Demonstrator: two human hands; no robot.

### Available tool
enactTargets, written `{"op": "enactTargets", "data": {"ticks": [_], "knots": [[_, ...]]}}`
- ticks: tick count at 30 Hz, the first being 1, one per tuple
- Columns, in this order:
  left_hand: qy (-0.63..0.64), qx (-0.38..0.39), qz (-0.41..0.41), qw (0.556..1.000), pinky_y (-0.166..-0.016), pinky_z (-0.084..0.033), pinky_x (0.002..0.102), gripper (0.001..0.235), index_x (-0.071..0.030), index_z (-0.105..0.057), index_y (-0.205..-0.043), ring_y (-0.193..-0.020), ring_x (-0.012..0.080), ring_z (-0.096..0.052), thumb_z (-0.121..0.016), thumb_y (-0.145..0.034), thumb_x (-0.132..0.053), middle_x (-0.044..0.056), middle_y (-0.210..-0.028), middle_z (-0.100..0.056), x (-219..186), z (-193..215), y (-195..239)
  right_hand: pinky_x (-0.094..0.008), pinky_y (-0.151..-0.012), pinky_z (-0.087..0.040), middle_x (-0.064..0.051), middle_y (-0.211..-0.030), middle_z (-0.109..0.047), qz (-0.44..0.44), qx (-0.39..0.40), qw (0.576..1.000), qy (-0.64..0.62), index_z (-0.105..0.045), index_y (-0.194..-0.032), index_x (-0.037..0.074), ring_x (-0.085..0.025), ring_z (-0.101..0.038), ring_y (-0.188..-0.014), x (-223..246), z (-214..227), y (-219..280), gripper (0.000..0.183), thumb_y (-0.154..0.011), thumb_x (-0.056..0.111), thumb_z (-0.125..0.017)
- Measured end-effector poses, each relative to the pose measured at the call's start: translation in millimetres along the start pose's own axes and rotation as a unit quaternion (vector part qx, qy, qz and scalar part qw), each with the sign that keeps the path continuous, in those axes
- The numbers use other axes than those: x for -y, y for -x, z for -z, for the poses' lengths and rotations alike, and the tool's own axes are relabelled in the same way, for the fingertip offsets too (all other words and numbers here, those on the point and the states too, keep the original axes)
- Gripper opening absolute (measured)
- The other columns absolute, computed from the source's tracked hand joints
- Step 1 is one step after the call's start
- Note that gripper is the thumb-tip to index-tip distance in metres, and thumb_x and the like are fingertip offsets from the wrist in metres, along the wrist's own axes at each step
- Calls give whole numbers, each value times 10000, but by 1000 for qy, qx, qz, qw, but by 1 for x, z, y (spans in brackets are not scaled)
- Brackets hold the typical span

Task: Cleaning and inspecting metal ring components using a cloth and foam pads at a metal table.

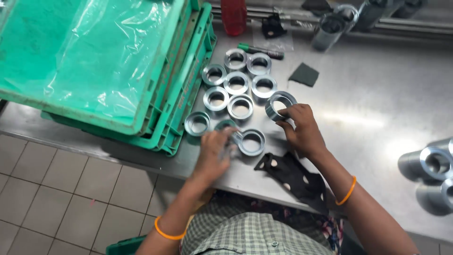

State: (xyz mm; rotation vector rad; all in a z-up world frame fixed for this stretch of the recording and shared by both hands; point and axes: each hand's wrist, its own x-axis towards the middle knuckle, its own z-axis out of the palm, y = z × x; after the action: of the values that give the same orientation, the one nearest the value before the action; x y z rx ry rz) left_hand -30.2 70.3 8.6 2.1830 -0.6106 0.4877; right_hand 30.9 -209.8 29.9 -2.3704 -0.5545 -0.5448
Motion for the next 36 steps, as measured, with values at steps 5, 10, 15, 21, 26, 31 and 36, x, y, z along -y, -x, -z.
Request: {"op": "enactTargets", "data": {"ticks": [5, 10, 15, 21, 26, 31, 36], "knots": [[-50, 74, -14, 996, -879, -367, 441, 757, -175, -540, -1440, -979, 261, -564, -701, -718, -14, 42, -1080, -646, -19, -31, -12, -450, -963, -479, -77, -1047, -701, 77, 26, 995, 59, -706, -1105, 95, -372, -561, -1084, -14, -22, -67, 287, -824, 90, -765], [-132, 93, -45, 986, -996, -360, 475, 751, -49, -423, -1568, -959, 286, -562, -710, -875, -78, 95, -1020, -638, -26, -55, -25, -461, -875, -512, -77, -1038, -704, 56, 125, 982, 131, -742, -1046, 105, -405, -550, -1072, -19, -30, -108, 343, -712, 154, -800], [-171, 201, -72, 962, -1237, -315, 522, 716, -111, -491, -1503, -792, 289, -683, -711, -822, -80, 114, -847, -673, -25, -65, -35, -435, -856, -543, -78, -1013, -713, -1, 176, 970, 170, -781, -1061, 115, -355, -606, -951, -32, -47, -106, 418, -646, 156, -790], [267, 166, 284, 906, -789, -600, 441, 691, -159, -553, -1372, -762, 210, -726, -822, -749, -291, 35, -849, -714, -29, 33, -73, -341, -727, -528, -87, -890, -756, -12, 104, 994, -40, -801, -1014, 56, -225, -711, -797, -64, -29, -86, 305, -772, 240, -837], [391, 4, 123, 912, -817, -644, 380, 613, -107, -548, -1396, -985, 183, -730, -839, -872, -237, 110, -1138, -707, -44, 159, -54, -304, -668, -521, -122, -839, -773, -142, 134, 971, -137, -776, -995, -22, -161, -690, -754, -28, 36, -114, 279, -836, 198, -839], [10, -78, 110, 991, -755, -582, 405, 654, -82, -489, -1398, -832, 284, -750, -830, -857, -221, 174, -986, -724, -23, 245, -87, -313, -907, -593, -118, -1039, -737, 135, 139, 974, -120, -659, -1163, -20, -159, -730, -964, 131, 71, -203, 390, -829, 77, -836], [-53, 130, 357, 924, -658, -599, 482, 933, -18, -437, -1389, -863, 333, -737, -871, -682, -445, 229, -1112, -715, 44, 248, -135, -437, -798, -601, -169, -1100, -745, 370, 320, 861, 142, -535, -1428, 146, -329, -739, -980, 263, 7, -303, 812, -725, 340, -892]]}}
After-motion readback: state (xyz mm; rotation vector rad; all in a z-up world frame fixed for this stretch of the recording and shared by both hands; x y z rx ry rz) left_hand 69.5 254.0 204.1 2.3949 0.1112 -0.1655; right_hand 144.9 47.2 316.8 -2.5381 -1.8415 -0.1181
